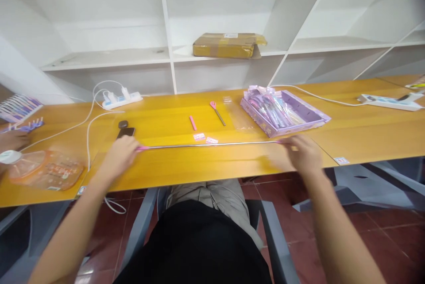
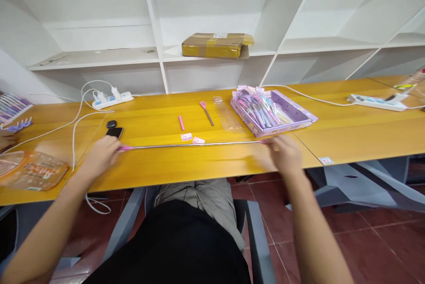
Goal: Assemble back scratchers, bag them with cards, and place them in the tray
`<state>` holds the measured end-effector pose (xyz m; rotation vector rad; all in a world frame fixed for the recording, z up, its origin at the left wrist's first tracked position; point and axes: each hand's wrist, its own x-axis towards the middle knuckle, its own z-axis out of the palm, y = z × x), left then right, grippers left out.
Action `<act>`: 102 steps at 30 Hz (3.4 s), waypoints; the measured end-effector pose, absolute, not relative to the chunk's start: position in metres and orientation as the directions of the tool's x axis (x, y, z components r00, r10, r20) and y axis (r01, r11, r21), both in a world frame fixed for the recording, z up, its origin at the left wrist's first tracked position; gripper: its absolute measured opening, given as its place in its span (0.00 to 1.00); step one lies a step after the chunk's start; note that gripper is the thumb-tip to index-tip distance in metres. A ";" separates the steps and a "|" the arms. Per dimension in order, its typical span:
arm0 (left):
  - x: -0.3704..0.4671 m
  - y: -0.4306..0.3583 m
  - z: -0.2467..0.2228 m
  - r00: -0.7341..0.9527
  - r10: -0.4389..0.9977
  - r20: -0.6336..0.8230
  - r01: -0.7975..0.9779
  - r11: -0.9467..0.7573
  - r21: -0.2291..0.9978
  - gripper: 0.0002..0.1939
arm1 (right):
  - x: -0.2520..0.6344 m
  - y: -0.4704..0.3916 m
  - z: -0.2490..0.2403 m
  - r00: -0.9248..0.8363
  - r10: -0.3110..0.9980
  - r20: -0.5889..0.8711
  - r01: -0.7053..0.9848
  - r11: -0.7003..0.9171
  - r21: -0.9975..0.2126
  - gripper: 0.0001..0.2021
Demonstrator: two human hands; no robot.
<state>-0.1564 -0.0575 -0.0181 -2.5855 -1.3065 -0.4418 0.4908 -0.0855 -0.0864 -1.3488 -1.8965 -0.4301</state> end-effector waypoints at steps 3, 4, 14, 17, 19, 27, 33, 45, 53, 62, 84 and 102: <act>-0.192 -0.073 -0.013 0.592 0.737 0.327 0.788 -0.614 -0.042 0.16 | 0.545 -0.107 -0.092 -0.081 0.700 0.709 0.948 0.273 -0.162 0.11; -0.193 -0.079 -0.014 0.594 0.732 0.334 0.785 -0.619 -0.039 0.16 | 0.550 -0.115 -0.095 -0.064 0.715 0.696 0.954 0.247 -0.167 0.10; -0.166 -0.091 -0.019 0.590 0.672 0.448 0.762 -0.647 -0.033 0.15 | 0.542 -0.151 -0.093 0.105 0.762 0.639 0.948 0.118 -0.297 0.08; -0.166 -0.090 -0.022 0.598 0.666 0.445 0.757 -0.652 -0.043 0.13 | 0.542 -0.159 -0.094 0.161 0.769 0.619 0.939 0.074 -0.337 0.08; -0.165 -0.089 -0.024 0.603 0.665 0.441 0.756 -0.653 -0.048 0.13 | 0.540 -0.163 -0.096 0.185 0.775 0.604 0.931 0.059 -0.360 0.08; -0.148 -0.091 -0.018 0.677 0.586 0.446 0.696 -0.706 -0.130 0.11 | 0.543 -0.158 -0.101 0.229 0.712 0.664 0.908 0.089 -0.409 0.05; -0.132 -0.074 0.004 0.641 0.604 0.474 0.760 -0.583 -0.286 0.15 | 0.555 -0.119 -0.075 0.166 0.577 0.800 0.948 0.131 -0.291 0.12; 0.014 -0.022 -0.011 0.630 0.729 0.268 0.767 -0.638 -0.068 0.14 | 0.304 -0.021 -0.032 -0.428 0.553 0.715 0.768 0.639 -0.034 0.11; -0.001 0.042 -0.058 0.349 0.935 0.068 0.659 -0.296 0.691 0.10 | 0.375 0.093 -0.042 0.159 0.879 0.449 0.812 0.143 -0.566 0.23; 0.007 0.044 -0.095 0.316 0.948 0.043 0.291 -0.140 0.947 0.13 | 0.408 0.102 -0.103 0.341 0.909 0.240 0.911 -0.256 -0.324 0.26; 0.012 0.037 -0.095 0.364 0.910 0.200 0.304 -0.319 0.898 0.10 | 0.415 0.104 -0.070 0.465 0.770 0.437 0.811 -0.172 -0.560 0.17; 0.011 0.036 -0.094 0.262 0.958 0.113 0.163 -0.159 0.974 0.25 | 0.218 0.049 -0.075 -0.006 0.918 0.397 0.027 0.397 -0.917 0.29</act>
